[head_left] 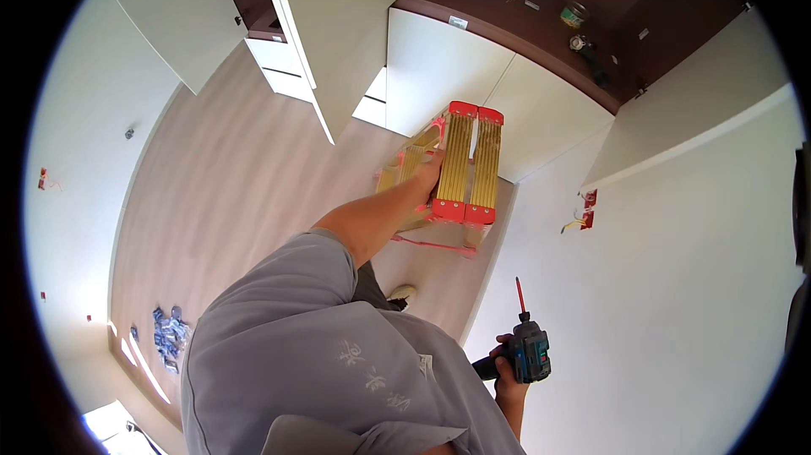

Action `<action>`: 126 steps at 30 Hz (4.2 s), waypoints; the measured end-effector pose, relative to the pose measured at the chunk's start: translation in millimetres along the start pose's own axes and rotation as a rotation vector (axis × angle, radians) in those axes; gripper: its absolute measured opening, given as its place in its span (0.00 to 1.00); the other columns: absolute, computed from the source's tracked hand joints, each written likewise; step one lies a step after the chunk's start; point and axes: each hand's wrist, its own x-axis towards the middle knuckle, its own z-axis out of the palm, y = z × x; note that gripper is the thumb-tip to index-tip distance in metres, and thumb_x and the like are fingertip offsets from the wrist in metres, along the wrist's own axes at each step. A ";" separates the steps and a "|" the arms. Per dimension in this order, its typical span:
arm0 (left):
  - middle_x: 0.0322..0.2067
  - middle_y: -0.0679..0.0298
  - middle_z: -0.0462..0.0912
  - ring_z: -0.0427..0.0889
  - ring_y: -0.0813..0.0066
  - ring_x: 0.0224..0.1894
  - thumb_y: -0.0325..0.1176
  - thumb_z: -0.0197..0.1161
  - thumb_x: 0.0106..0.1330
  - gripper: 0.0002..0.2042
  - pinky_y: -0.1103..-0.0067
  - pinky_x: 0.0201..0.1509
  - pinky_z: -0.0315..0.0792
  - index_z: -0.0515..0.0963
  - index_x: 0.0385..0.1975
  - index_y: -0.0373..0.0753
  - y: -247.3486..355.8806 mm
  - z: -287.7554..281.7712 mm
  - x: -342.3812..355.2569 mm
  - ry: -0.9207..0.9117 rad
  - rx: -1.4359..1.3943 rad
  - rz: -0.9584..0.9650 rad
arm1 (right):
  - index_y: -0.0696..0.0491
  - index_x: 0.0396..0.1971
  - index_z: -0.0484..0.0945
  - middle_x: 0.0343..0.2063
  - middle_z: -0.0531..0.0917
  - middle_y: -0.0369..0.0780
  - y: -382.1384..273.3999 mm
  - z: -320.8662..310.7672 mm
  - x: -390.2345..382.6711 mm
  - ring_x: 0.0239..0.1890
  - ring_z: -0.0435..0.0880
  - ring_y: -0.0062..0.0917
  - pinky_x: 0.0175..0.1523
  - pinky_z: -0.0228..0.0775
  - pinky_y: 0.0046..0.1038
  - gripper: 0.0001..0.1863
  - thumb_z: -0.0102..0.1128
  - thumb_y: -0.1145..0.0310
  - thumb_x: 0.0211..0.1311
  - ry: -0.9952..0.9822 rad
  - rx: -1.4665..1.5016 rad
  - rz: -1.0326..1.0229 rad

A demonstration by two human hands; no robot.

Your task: The person uses a power drill to drive screws into cabinet hinges and drawer slides within a wardrobe unit.

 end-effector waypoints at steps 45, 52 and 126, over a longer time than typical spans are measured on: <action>0.28 0.63 0.86 0.82 0.76 0.22 0.53 0.58 0.71 0.21 0.79 0.22 0.71 0.81 0.44 0.39 229.8 -519.2 -472.2 0.860 -0.072 0.234 | 0.57 0.58 0.71 0.45 0.84 0.43 -6.9 389.6 124.0 0.37 0.85 0.24 0.41 0.80 0.28 0.27 0.68 0.72 0.58 -0.796 0.023 0.051; 0.25 0.64 0.83 0.73 0.77 0.18 0.56 0.53 0.71 0.23 0.78 0.22 0.61 0.81 0.44 0.39 285.4 -566.2 -421.1 0.739 0.069 0.164 | 0.56 0.60 0.70 0.45 0.83 0.43 -36.8 494.2 201.3 0.38 0.84 0.24 0.42 0.79 0.30 0.33 0.70 0.67 0.53 -0.860 -0.067 0.079; 0.40 0.61 0.81 0.83 0.70 0.41 0.29 0.55 0.77 0.06 0.75 0.48 0.82 0.76 0.48 0.37 789.7 -691.7 -103.2 0.006 -0.735 0.209 | 0.57 0.63 0.71 0.48 0.85 0.45 -223.4 1118.4 600.6 0.50 0.84 0.27 0.55 0.78 0.32 0.34 0.73 0.77 0.55 -1.222 -0.204 0.459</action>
